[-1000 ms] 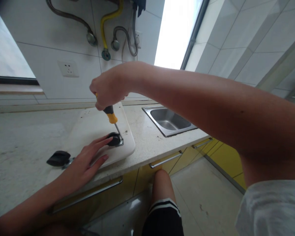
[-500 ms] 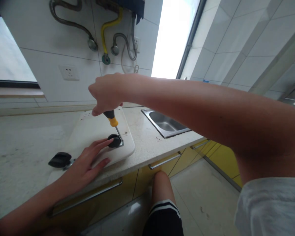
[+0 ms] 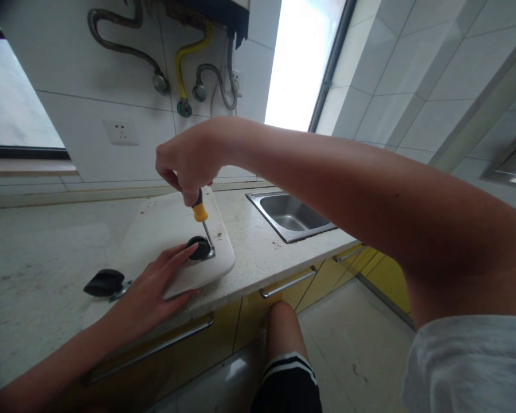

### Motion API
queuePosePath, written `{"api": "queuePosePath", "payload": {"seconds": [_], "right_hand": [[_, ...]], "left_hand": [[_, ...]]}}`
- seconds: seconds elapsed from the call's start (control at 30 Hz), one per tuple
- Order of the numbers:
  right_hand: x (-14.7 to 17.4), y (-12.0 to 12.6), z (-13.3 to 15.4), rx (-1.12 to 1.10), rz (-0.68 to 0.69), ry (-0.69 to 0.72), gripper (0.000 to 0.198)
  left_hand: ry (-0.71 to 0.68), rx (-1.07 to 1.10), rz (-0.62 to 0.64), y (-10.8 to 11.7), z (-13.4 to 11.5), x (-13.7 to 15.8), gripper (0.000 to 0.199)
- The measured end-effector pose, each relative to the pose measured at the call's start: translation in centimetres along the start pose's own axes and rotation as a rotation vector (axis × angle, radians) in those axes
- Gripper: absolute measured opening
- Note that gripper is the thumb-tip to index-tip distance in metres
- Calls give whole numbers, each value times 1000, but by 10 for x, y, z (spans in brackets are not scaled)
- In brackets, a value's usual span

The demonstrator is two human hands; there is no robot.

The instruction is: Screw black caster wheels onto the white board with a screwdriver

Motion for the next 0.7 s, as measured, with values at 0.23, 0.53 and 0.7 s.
{"api": "queuePosePath", "payload": {"seconds": [0.23, 0.53, 0.7], "right_hand": [[2, 7, -5, 75, -48, -64, 44], [-2, 6, -4, 4, -71, -38, 46], [0, 14, -5, 7, -109, -30, 48]], "left_hand": [[-4, -11, 5, 0, 0, 1, 85], [5, -19, 2, 0, 0, 1, 85], [3, -23, 7, 1, -1, 2, 86]]}}
Point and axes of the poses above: each hand's wrist, its own x-axis away from the middle knuckle, its own y-axis out of the back of the hand, z = x × y, the point moved 9 cm from there along -x, towards the middle knuckle, and after that the axes turned 13 degrees about y, right-handed, at the moved point
